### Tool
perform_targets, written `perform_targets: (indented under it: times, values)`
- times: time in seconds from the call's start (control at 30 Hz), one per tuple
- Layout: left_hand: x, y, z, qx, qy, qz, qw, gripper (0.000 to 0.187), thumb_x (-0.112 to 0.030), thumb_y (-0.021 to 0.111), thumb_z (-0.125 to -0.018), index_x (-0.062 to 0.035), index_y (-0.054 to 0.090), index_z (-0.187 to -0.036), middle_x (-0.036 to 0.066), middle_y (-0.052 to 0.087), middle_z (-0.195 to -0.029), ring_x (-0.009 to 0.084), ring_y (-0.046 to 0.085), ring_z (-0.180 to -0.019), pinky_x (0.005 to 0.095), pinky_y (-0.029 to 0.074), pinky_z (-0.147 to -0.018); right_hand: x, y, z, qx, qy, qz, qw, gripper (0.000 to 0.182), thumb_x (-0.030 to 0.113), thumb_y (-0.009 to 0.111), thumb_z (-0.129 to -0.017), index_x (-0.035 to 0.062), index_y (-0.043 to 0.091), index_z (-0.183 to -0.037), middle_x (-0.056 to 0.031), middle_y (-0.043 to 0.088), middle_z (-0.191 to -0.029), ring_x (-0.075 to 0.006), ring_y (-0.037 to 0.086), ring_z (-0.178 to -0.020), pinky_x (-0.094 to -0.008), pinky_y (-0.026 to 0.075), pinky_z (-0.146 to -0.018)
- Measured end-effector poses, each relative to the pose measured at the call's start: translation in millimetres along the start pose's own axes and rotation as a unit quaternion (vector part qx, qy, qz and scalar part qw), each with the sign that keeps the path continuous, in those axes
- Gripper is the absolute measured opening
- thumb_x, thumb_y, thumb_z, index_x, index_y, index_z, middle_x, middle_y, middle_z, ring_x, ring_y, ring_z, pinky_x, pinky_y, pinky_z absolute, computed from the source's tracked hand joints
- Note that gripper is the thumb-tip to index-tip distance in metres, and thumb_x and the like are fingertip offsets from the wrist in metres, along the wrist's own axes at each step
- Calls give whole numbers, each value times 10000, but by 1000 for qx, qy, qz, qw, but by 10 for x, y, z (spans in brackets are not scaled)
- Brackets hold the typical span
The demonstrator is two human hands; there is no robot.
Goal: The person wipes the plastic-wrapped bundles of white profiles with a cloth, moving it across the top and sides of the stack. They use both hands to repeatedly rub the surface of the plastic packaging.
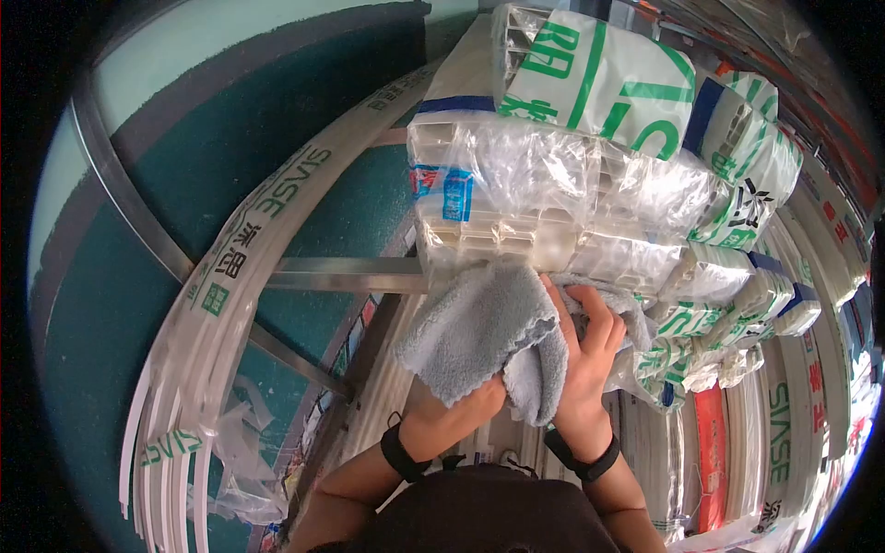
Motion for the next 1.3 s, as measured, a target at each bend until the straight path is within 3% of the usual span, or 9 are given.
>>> perform_targets:
  times: [0.17, 0.3, 0.37, 0.57, 0.73, 0.8, 0.93, 1.03, 1.3]
  values:
    - [-86, 153, 123, -73, -55, 211, 973, 548, -247, 590, -850, 33, 518, -1316, 242, 512, -1322, 404, 497, -1215, 560, 349, -1053, -23, -44, 62, 22, -7, -17, 1000, 526, 152, 611, -779, 169, 608, -1304, -83, 509, -1206, -264, 478, -991, -394, 378, -899]
    - [177, 20, 179, -165, -153, 520, 824, 652, -249, 676, -823, 69, 452, -1346, 261, 492, -1337, 428, 485, -1222, 561, 320, -1058, -59, -205, 32, 25, -11, -73, 997, 503, 102, 644, -756, 138, 635, -1257, -99, 542, -1182, -277, 499, -1014, -383, 396, -897]
    - [114, 273, 171, -314, -167, 443, 823, 702, -265, 702, -815, 65, 416, -1365, 247, 478, -1361, 429, 466, -1242, 551, 295, -1079, -131, -370, -38, -46, -18, -87, 995, 477, 85, 712, -744, 86, 647, -1216, -141, 575, -1172, -300, 536, -1048, -378, 415, -901]
    - [1134, -633, -256, -335, -164, 314, 873, 550, -198, 709, -732, 59, 534, -1187, 287, 492, -1327, 477, 440, -1235, 596, 305, -1023, -224, -920, -729, -294, -47, 28, 954, 466, 116, 753, -758, 68, 651, -1210, -159, 577, -1280, -289, 525, -1173, -389, 384, -980]
    - [1210, -532, -738, -409, -215, 191, 866, 620, -342, 661, -755, 5, 548, -1256, 229, 353, -1462, 498, 334, -1256, 646, 220, -954, -302, -378, -989, -210, -57, 147, 965, 502, 255, 514, -907, 159, 520, -1400, -180, 430, -1454, -366, 432, -1232, -468, 287, -1063]
    - [1271, -458, -819, -299, -237, 337, 861, 666, -398, 658, -778, -32, 524, -1318, 207, 332, -1479, 485, 295, -1281, 631, 199, -975, -271, -366, -972, -203, -75, 120, 969, 531, 335, 502, -884, 168, 537, -1387, -213, 422, -1449, -395, 426, -1222, -490, 289, -1047]
    - [1094, -184, -824, -339, -236, 143, 900, 736, -482, 652, -803, -105, 474, -1409, 150, 337, -1495, 434, 232, -1337, 602, 149, -1040, -164, -388, -924, -145, -74, 112, 980, 493, 364, 505, -890, 226, 569, -1359, -208, 421, -1455, -395, 435, -1189, -493, 303, -1028]
    - [1190, -288, -850, -369, -228, 189, 881, 672, -460, 649, -813, -141, 509, -1386, 101, 403, -1463, 403, 271, -1335, 589, 149, -1062, -43, -358, -905, -102, -89, 110, 985, 544, 333, 632, -836, 134, 568, -1339, -224, 402, -1463, -405, 405, -1236, -482, 293, -1061]
    - [946, -301, -574, -274, -124, 288, 909, 498, -300, 632, -819, -83, 617, -1267, 167, 579, -1278, 393, 519, -1176, 555, 346, -1013, -55, -272, -732, -97, -94, 90, 987, 451, 267, 572, -832, 142, 619, -1263, -151, 479, -1428, -364, 452, -1176, -497, 337, -984]
Point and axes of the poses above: each hand's wrist, its own z-axis away from the middle knuckle, its own y-axis out of the palm, x = y × z, the point moved 6 cm from there along -z, towards the middle knuckle
